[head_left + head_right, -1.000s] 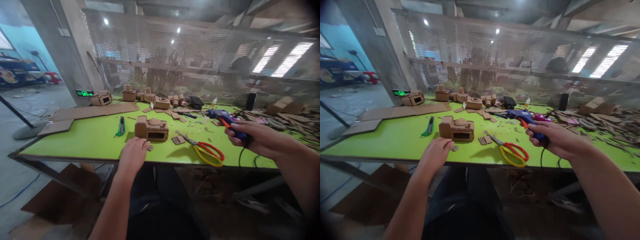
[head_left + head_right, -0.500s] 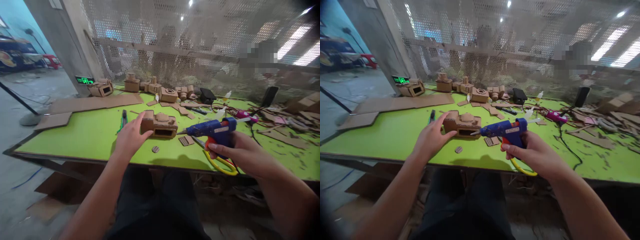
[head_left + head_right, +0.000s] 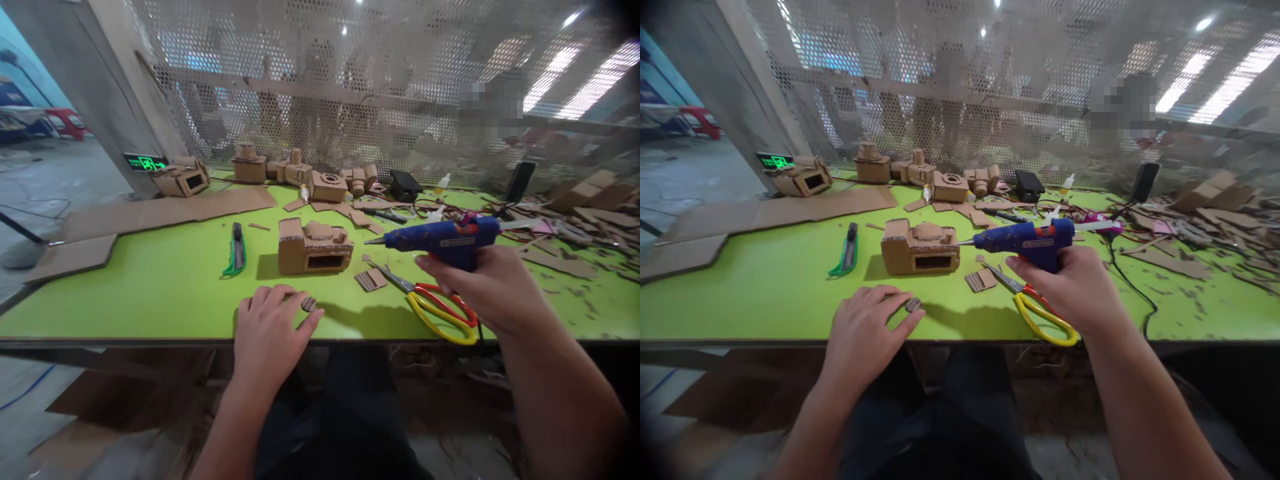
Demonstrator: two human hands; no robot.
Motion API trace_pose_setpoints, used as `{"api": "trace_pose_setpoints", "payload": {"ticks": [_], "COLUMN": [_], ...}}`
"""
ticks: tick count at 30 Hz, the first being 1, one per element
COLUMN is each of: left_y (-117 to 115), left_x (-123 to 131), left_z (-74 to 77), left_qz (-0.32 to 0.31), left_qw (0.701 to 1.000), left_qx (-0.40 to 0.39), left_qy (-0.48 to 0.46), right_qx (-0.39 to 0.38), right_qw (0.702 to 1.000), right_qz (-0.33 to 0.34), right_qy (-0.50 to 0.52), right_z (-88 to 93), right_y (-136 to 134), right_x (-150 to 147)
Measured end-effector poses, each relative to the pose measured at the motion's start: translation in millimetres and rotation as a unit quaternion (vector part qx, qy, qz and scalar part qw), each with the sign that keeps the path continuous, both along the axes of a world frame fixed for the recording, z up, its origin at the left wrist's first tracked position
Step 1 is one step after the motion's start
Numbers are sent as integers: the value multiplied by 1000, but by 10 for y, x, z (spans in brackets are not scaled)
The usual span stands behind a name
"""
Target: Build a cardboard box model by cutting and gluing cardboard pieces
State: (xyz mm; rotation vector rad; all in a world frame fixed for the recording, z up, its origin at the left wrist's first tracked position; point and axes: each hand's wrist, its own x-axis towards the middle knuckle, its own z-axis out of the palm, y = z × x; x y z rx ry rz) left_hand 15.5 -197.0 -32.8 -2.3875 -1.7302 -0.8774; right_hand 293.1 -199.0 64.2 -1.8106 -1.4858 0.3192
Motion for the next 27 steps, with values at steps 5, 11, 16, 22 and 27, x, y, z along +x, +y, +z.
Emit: {"api": "trace_pose_setpoints", "payload": {"ticks": [5,11,16,22,27], "left_y": [68,92,20,-101,-162], "left_x": [14,-72,-197,-223,-99], "left_z": [46,21,10,-89,-216], "left_qz": [-15,-51,-74,-79,-71], "left_qw": [999,997,996,993,981], "left_qx": [-32,-62,-52,58,173], "left_qy": [-1,5,-20,-72,-44], "right_qx": [-2,-57,-109,-131,-142], "right_qw": [999,988,972,978,984], "right_qz": [34,143,208,161,106], "right_qy": [12,15,1,4,-19], "right_z": [-46,-174,-251,-391,-489], "right_y": [26,48,49,156,226], "right_x": [-50,-119,-208,-342,-490]}}
